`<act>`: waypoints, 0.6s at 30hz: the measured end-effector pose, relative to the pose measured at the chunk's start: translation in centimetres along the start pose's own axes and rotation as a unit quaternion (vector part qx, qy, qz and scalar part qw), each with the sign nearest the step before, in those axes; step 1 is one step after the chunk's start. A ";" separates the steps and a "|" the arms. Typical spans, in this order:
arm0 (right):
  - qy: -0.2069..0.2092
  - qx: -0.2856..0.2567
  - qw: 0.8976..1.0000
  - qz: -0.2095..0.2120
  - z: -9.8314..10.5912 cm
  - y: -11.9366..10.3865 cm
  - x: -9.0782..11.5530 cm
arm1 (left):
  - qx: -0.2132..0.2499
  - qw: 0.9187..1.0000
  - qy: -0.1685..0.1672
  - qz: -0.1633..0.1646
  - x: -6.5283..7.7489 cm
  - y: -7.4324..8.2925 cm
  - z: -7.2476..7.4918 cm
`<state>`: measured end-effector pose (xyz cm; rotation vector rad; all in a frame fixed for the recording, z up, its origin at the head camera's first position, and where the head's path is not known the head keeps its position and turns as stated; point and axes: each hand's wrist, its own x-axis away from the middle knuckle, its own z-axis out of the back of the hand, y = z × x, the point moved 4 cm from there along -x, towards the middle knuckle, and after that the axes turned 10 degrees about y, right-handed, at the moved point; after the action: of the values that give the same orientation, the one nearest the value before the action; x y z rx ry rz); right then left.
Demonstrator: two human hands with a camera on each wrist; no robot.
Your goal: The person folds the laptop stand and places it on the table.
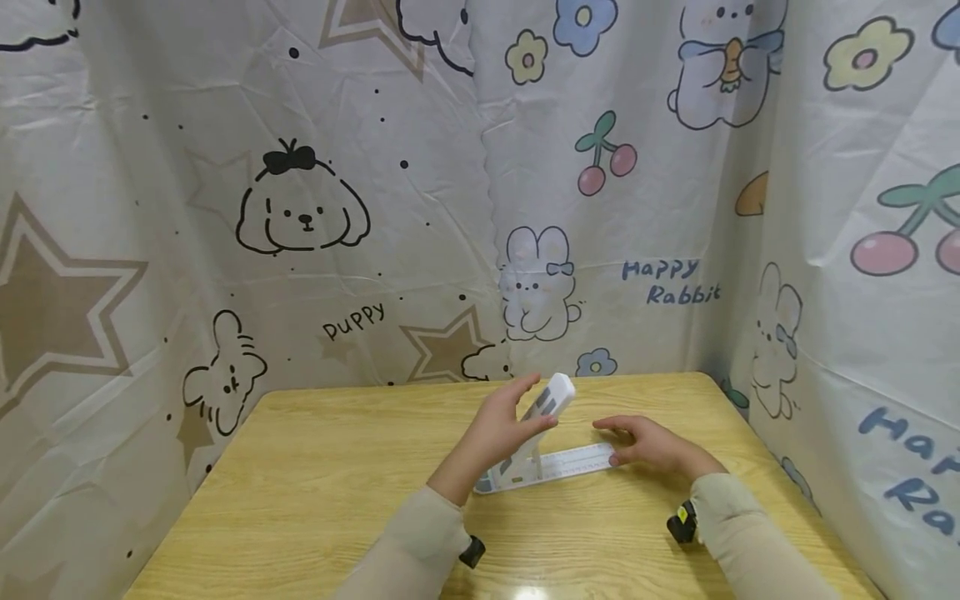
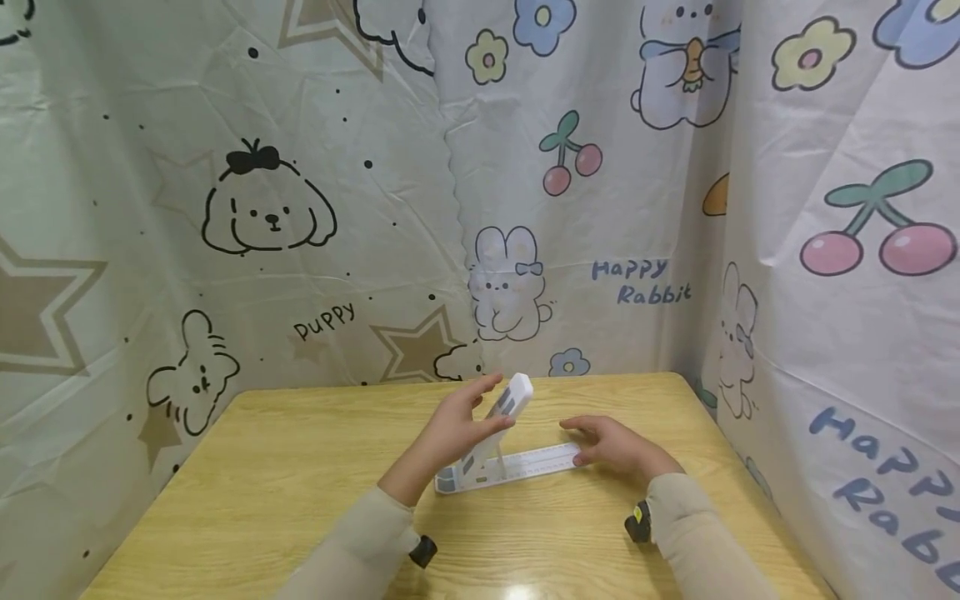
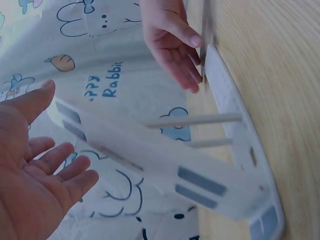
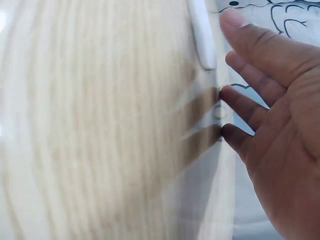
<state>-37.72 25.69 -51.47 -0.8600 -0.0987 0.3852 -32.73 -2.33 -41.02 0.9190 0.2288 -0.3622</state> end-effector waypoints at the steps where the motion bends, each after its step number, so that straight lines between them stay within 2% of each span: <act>1: -0.001 0.002 1.000 0.000 0.0 0.1 0.1 | -0.003 1.000 0.002 0.000 -0.3 0.3 -0.2; 5: -0.001 0.000 1.000 -0.001 -0.2 0.7 0.3 | -0.013 1.000 0.006 -0.008 -1.0 1.2 -0.8; 9: 0.001 0.008 1.000 0.002 -0.3 0.9 0.6 | -0.007 1.000 0.012 -0.012 -1.2 1.6 -1.3; 15: 0.025 0.011 0.999 -0.018 -0.4 0.9 0.7 | 0.035 0.999 0.029 0.005 -1.1 1.4 -1.8; 18: 0.036 0.020 0.999 -0.012 -0.6 0.8 1.0 | 0.044 0.999 0.030 0.007 -1.2 1.4 -1.9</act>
<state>-36.85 26.09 -52.51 -0.8312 -0.0333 0.3326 -33.32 0.24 -40.74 1.0185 0.2641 -0.3346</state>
